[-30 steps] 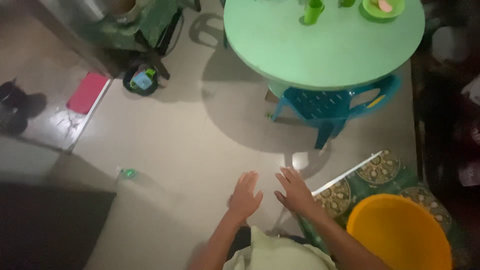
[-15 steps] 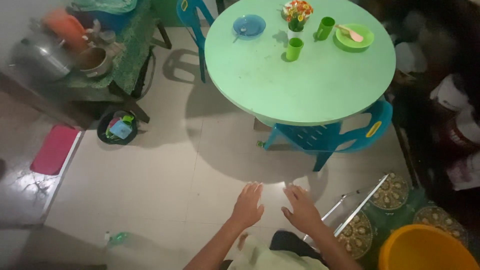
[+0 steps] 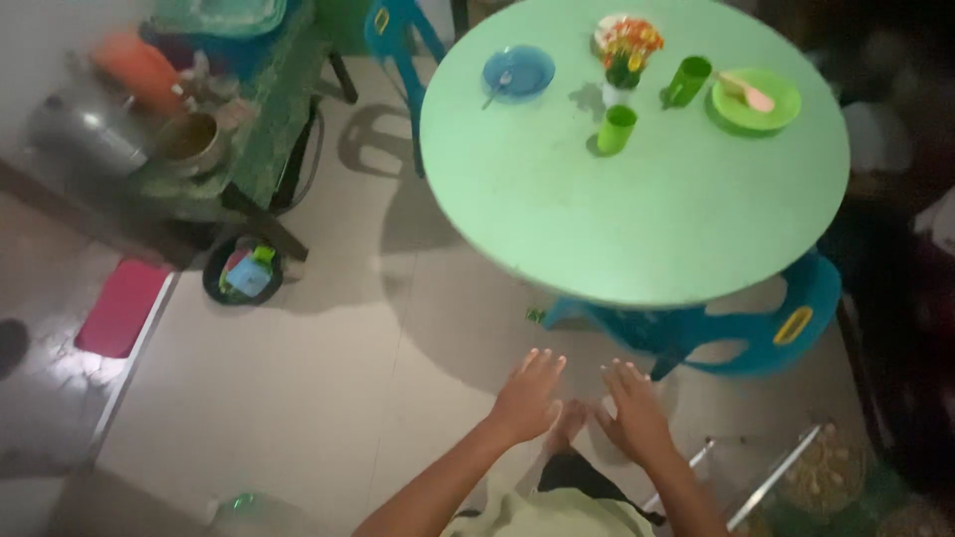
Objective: Clearing dishes and utensils from a dining table and moving them to a washing area.
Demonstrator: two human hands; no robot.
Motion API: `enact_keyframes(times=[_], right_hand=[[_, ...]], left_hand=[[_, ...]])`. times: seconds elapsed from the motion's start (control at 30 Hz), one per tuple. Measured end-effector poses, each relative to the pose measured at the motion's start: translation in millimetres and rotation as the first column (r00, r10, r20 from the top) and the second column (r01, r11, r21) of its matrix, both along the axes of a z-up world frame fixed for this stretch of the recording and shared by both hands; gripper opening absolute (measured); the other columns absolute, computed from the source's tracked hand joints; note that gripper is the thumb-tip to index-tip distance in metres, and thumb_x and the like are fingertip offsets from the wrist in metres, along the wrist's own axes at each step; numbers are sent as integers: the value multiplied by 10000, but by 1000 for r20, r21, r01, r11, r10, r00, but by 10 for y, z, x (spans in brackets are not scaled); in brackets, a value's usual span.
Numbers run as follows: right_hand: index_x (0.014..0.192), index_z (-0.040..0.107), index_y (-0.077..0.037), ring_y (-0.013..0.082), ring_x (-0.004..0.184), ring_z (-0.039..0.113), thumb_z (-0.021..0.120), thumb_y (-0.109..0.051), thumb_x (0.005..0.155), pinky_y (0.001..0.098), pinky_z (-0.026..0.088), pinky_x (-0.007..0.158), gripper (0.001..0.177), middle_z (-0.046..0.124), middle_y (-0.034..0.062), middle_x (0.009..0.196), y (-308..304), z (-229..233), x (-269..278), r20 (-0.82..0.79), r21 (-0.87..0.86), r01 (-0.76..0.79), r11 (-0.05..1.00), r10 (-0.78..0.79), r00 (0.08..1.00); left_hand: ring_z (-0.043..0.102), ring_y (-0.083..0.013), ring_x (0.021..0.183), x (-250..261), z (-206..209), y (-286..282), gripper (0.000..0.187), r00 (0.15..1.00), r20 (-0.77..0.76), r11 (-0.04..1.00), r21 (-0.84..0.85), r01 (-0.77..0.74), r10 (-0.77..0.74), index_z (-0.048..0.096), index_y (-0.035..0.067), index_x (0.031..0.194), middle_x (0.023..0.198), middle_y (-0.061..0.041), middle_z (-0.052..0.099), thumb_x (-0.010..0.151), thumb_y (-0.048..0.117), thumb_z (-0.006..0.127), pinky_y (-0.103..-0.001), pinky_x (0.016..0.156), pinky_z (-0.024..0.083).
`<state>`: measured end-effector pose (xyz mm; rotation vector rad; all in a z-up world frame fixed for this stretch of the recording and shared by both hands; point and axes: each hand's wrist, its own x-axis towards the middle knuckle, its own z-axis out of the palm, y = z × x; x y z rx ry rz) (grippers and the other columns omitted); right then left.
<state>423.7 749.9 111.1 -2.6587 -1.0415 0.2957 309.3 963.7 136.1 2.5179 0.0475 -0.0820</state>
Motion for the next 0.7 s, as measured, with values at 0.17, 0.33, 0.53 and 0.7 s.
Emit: enact_keyframes(times=[0.17,0.33,0.53,0.7], right_hand=[[1486,431,-88,391,1483,289,756,-303,852,527,246,1212,744,351,183,1570,335,160,960,-36,-89,-78,993,75,997],[1470,417,-7,420,1455,285,773,-264,828,560,238,1181,778,338,234,1603,526,242,1968,-39,-22,-168,986,167,985],[1396,512,-57,412,1410,394,718,-225,878,564,315,1158,582,446,205,1507,884,348,2900,85,76,-228,971,222,971],[1377,524,-43,424,1381,422,733,-227,852,583,326,1132,594,463,222,1475,1376,412,3379,148,106,-183,977,167,975]], left_hand=[[170,-395,1543,1045,-155,255,732,994,-107,1000,23,-18,20,289,75,1591,1656,-197,253,977,271,637,-547,1203,225],[192,-360,1550,1980,73,361,738,974,-199,993,-21,-119,112,306,99,1583,1666,-167,259,954,250,661,-548,1183,250],[291,-369,1513,2735,-26,683,715,976,-52,951,-219,-220,213,341,103,1581,1638,-177,316,946,241,637,-476,1196,315],[311,-377,1505,3256,-415,1177,728,981,60,941,-299,-159,185,337,77,1582,1631,-213,318,947,247,652,-485,1205,295]])
